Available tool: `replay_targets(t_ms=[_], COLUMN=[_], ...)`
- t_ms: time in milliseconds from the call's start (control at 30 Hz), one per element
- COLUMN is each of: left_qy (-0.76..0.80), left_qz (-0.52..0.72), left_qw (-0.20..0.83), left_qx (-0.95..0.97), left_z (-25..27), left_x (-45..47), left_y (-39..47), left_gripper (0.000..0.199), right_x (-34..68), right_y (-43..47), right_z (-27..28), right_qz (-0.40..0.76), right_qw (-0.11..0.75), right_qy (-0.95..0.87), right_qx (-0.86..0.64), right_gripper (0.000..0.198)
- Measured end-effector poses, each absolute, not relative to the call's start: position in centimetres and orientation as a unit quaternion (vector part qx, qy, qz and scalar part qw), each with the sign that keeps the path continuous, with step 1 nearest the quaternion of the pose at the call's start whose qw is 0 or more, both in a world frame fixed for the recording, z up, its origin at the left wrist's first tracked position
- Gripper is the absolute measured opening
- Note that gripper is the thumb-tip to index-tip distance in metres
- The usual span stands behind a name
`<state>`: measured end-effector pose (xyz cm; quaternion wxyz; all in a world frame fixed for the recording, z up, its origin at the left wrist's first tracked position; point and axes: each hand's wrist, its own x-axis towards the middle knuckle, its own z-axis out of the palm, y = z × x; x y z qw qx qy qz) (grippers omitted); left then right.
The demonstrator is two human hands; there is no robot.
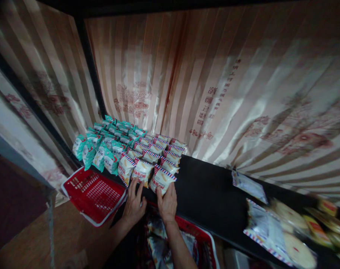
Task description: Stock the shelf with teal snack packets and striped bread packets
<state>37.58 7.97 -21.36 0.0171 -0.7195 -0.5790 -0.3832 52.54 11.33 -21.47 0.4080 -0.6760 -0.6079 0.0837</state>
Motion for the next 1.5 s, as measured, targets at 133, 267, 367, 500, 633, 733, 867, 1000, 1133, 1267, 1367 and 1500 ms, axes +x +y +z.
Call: replay_targets(t_ms=[133, 267, 367, 500, 633, 733, 867, 1000, 1133, 1267, 1367, 1500], left_qy=[-0.574, -0.575, -0.578, -0.577, -0.584, -0.602, -0.623, -0.619, -0.618, -0.609, -0.532, -0.398], left_qz=[-0.388, -0.387, -0.383, -0.393, -0.433, -0.480, -0.511, -0.488, -0.493, -0.494, -0.444, -0.338], left_qw=[0.022, 0.015, 0.004, 0.000, 0.015, 0.019, 0.001, -0.026, -0.017, 0.022, 0.059, 0.049], left_qx=[-0.721, -0.721, -0.720, -0.716, -0.686, -0.638, -0.593, -0.615, -0.613, -0.619, -0.718, -0.852], left_z=[-21.2, -21.1, -21.1, -21.1, -21.1, -21.1, -21.3, -21.4, -21.2, -21.2, -21.3, -21.1], left_x=[37.5, 37.5, 37.5, 37.4, 37.1, 36.7, 36.2, 36.3, 36.5, 36.5, 36.9, 38.0], left_y=[7.9, 7.9, 7.9, 7.7, 7.6, 7.7, 8.2, 8.6, 8.7, 8.2, 7.2, 6.2], left_gripper=[0.064, 0.063, 0.064, 0.065, 0.061, 0.062, 0.065, 0.064, 0.064, 0.062, 0.058, 0.052], right_x=[52.5, 52.5, 52.4, 52.4, 52.4, 52.4, 52.4, 52.3, 52.3, 52.4, 52.4, 52.5], right_y=[11.3, 11.3, 11.3, 11.2, 11.2, 11.2, 11.2, 11.3, 11.3, 11.2, 11.1, 11.2], right_z=[-21.4, -21.5, -21.4, -21.2, -21.2, -21.4, -21.4, -21.3, -21.3, -21.4, -21.5, -22.0], right_qz=[0.077, 0.075, 0.075, 0.079, 0.087, 0.086, 0.088, 0.091, 0.086, 0.087, 0.081, 0.085], right_qw=[0.413, 0.406, 0.405, 0.407, 0.399, 0.403, 0.406, 0.402, 0.400, 0.401, 0.408, 0.405], right_qy=[-0.610, -0.610, -0.612, -0.613, -0.610, -0.607, -0.606, -0.603, -0.601, -0.606, -0.606, -0.607], right_qx=[-0.672, -0.676, -0.675, -0.673, -0.679, -0.679, -0.678, -0.683, -0.686, -0.682, -0.678, -0.678], right_gripper=[0.063, 0.062, 0.063, 0.063, 0.065, 0.066, 0.065, 0.067, 0.067, 0.067, 0.067, 0.073])
